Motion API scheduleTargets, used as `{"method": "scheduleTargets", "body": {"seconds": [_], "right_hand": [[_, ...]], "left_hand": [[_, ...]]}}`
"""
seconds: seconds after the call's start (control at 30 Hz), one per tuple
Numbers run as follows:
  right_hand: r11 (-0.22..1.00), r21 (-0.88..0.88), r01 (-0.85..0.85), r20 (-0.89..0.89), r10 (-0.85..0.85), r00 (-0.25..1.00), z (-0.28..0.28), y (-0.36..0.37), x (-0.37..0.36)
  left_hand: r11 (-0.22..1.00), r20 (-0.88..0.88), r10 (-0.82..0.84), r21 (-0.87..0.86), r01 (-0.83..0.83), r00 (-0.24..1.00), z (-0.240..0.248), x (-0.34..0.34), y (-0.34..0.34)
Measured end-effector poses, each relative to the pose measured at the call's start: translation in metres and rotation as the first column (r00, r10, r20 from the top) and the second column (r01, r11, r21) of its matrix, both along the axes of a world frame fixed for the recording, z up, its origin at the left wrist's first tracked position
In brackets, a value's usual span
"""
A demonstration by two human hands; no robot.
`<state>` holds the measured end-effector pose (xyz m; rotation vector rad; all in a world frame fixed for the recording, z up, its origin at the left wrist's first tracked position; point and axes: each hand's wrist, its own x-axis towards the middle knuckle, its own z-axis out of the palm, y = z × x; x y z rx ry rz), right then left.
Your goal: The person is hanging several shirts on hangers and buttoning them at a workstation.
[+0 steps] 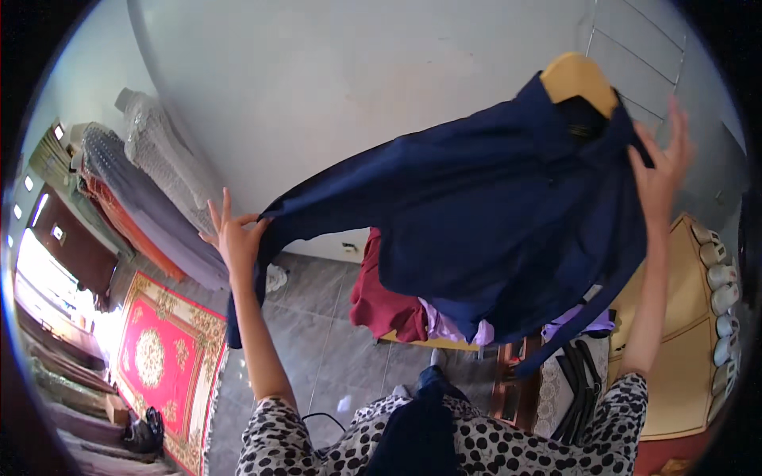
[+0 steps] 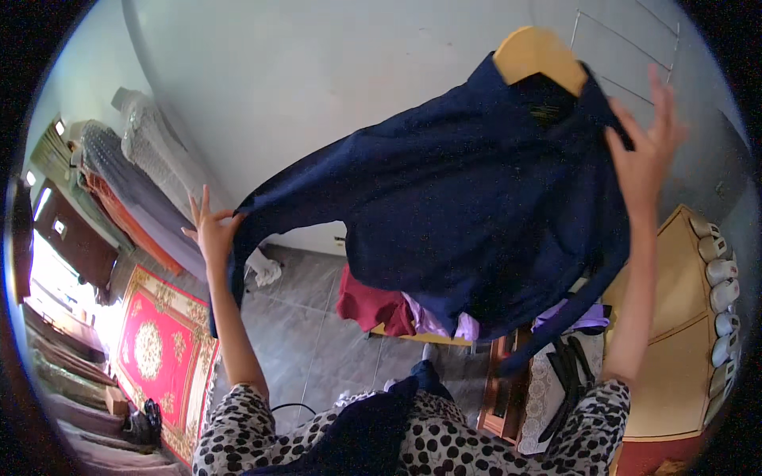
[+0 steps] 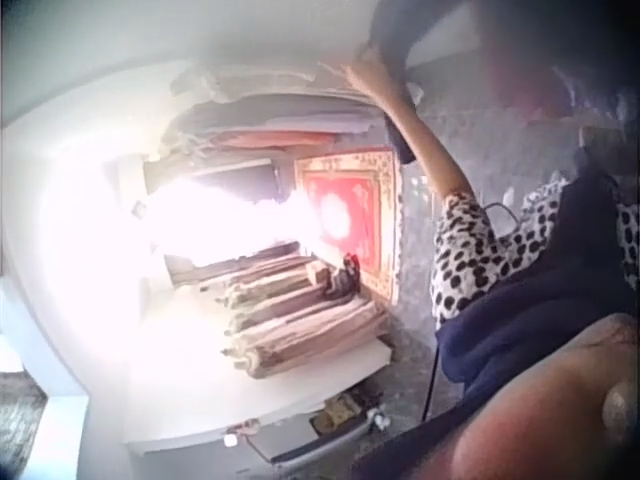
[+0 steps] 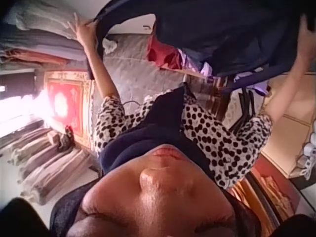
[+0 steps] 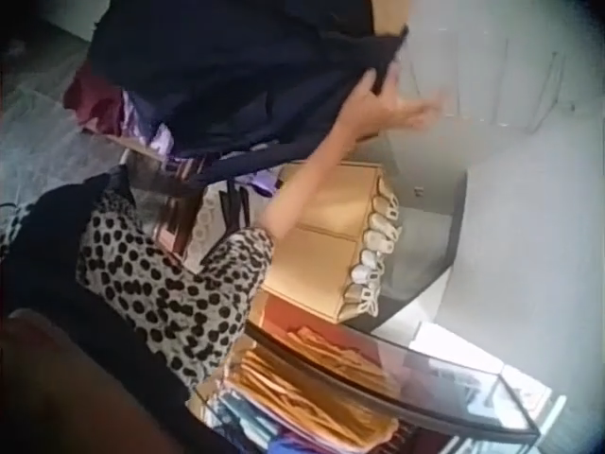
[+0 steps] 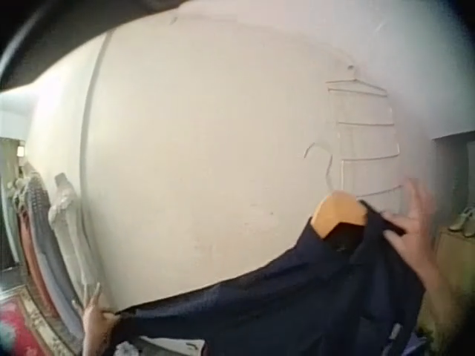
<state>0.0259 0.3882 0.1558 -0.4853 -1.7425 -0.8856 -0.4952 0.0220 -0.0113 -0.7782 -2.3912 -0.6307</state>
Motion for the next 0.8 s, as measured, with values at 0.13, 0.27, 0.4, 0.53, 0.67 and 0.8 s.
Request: {"method": "scheduleTargets", "body": {"seconds": [0.13,0.27,0.4,0.53,0.67,0.8], "right_hand": [[0.961,-0.233,-0.147,-0.066,0.135,0.989,-0.074,0.015,-0.075],[0.966,-0.22,-0.139,0.069,0.158,0.985,-0.137,0.006,-0.127],[0.945,-0.193,-0.266,0.057,0.281,0.958,-0.173,0.0,-0.136],[0.944,-0.188,-0.27,0.011,0.276,0.961,-0.178,0.002,-0.118],[0.964,-0.146,-0.224,0.03,0.231,0.973,-0.155,0.0,-0.107],[0.991,-0.089,-0.104,-0.012,0.103,0.995,-0.107,-0.004,-0.106]], "left_hand": [[0.996,-0.031,0.048,-0.076,-0.05,0.998,-0.024,0.01,0.037],[0.862,0.017,-0.504,-0.042,0.504,0.863,-0.043,0.048,0.126],[0.684,0.111,-0.708,-0.135,0.717,0.697,-0.051,0.064,0.174],[0.566,0.277,-0.793,0.002,0.824,0.543,-0.063,0.08,0.175],[0.569,0.181,-0.816,0.083,0.818,0.549,-0.054,0.1,0.183],[0.644,-0.022,-0.765,0.007,0.765,0.644,0.006,0.092,0.19]]}}
